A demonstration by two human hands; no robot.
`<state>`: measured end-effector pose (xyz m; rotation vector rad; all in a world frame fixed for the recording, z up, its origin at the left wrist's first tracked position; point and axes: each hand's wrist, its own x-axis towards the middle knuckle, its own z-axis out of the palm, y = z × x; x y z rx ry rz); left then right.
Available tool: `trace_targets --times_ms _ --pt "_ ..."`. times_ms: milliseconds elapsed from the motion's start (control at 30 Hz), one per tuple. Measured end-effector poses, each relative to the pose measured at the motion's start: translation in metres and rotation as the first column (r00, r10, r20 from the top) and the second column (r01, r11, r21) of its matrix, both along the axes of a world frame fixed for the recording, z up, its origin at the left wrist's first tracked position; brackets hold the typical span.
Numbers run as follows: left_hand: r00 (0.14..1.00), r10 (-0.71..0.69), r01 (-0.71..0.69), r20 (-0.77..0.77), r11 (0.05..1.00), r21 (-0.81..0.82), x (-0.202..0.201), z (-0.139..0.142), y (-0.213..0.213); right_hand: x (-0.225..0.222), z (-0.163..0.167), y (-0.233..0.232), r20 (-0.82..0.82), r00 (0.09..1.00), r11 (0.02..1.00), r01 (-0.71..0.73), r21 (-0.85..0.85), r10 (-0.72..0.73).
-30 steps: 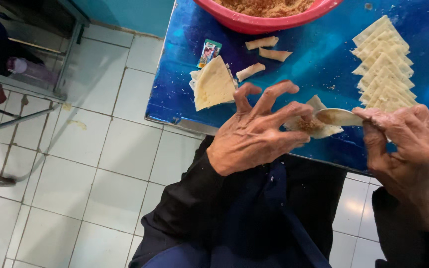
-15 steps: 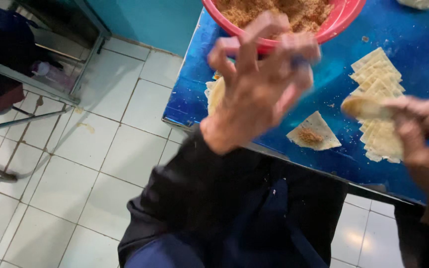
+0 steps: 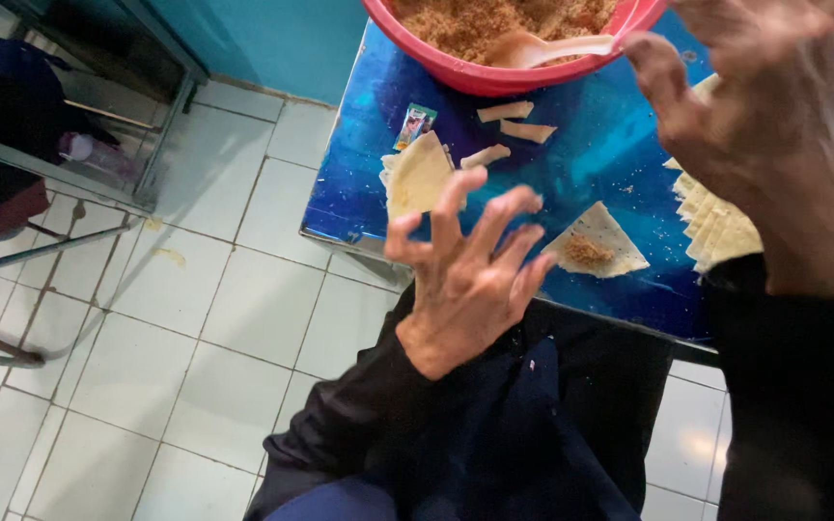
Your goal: The person folds thin square pastry sheets into rolls. They spoon a brown filling from a red bowl onto a sheet, roll the sheet by hand, seal the edge with paste from a blue bowl, and set the finished roll on the table beside a stack of prepared sheets.
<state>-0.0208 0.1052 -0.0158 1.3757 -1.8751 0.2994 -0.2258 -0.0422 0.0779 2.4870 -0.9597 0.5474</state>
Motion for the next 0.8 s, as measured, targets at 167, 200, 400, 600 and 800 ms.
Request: trace_targets --times_ms 167,200,400,600,800 --pt "1.0 0.019 -0.018 -0.019 0.999 0.042 -0.005 -0.014 0.006 -0.047 -0.021 0.057 -0.103 0.994 0.999 0.042 0.021 -0.039" --pt "0.999 0.018 -0.016 -0.032 0.999 0.045 -0.005 -0.016 0.006 -0.055 -0.029 0.069 -0.105 0.993 0.996 0.067 0.051 -0.061" --pt "0.997 -0.015 0.023 -0.082 0.995 0.093 -0.009 -0.022 0.001 -0.077 -0.082 0.113 -0.114 0.958 0.941 0.281 0.19 -0.263" --pt "0.997 -0.008 0.011 -0.071 0.999 0.047 -0.019 -0.02 -0.007 -0.08 -0.105 0.112 -0.122 0.952 0.946 0.296 0.129 -0.281" --pt "1.0 -0.003 0.002 0.019 0.999 0.047 -0.025 -0.019 -0.008 -0.074 -0.095 0.11 -0.209 0.937 0.958 0.287 -0.003 -0.281"
